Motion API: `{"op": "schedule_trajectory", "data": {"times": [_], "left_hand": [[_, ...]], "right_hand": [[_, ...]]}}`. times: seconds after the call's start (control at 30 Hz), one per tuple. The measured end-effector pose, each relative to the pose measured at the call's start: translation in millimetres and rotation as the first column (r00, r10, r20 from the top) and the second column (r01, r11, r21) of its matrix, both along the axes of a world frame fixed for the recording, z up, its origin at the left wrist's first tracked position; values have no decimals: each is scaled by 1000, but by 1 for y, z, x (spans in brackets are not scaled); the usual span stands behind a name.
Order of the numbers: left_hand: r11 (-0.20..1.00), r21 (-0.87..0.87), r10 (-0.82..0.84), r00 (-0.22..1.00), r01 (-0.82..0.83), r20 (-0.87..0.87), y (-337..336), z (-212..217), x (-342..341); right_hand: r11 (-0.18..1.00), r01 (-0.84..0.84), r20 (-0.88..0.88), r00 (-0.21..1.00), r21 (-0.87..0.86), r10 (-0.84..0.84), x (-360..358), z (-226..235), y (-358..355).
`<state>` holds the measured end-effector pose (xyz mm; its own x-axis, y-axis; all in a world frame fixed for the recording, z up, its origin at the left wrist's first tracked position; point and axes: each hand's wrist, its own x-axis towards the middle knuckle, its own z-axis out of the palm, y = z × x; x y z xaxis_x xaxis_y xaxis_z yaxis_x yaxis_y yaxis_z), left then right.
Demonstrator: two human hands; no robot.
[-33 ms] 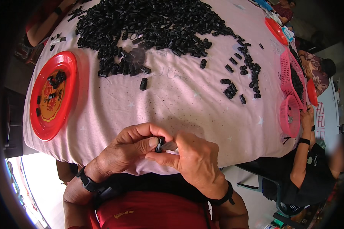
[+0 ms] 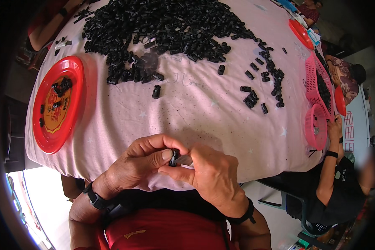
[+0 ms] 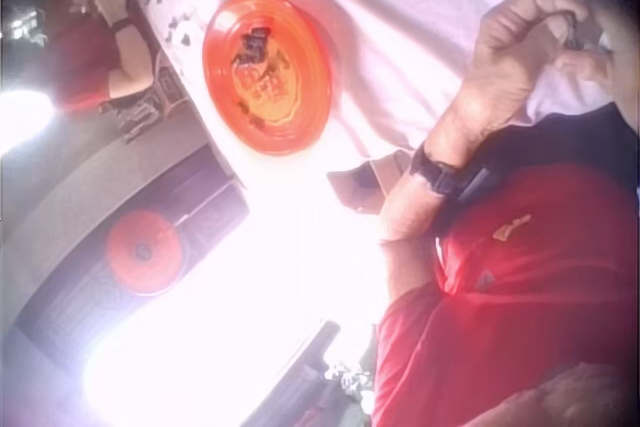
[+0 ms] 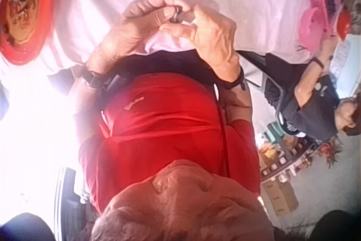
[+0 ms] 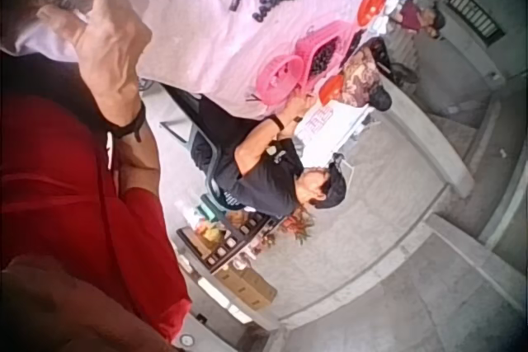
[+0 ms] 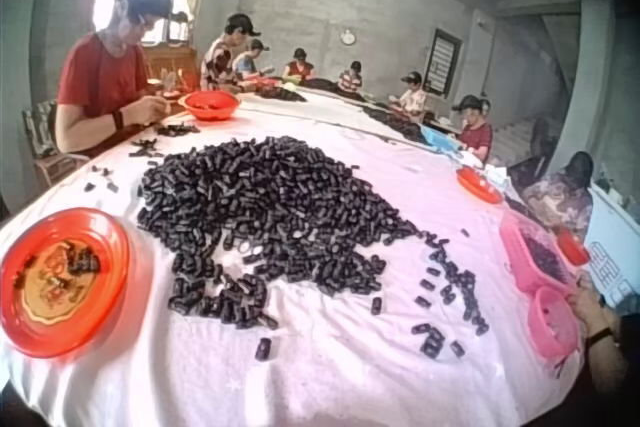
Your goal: Assembling small black plastic components at a table.
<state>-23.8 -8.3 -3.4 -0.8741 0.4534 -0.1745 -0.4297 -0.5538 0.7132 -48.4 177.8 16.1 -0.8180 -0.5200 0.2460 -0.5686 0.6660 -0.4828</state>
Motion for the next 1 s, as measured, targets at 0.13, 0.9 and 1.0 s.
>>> {"op": "schedule_trajectory", "data": {"times": [0.13, 0.9, 1.0], "left_hand": [[996, 66, -61, 998, 60, 28, -5, 1, -1], [909, -256, 352, 935, -330, 47, -49, 43, -2], [669, -259, 690, 712, -696, -130, -99, 35, -14]], "right_hand": [[991, -37, 53, 998, -130, 44, 1, 3, 2], [826, 250, 403, 914, -504, -31, 2, 5, 4], [832, 259, 428, 903, -490, -29, 1, 12, 6]]}}
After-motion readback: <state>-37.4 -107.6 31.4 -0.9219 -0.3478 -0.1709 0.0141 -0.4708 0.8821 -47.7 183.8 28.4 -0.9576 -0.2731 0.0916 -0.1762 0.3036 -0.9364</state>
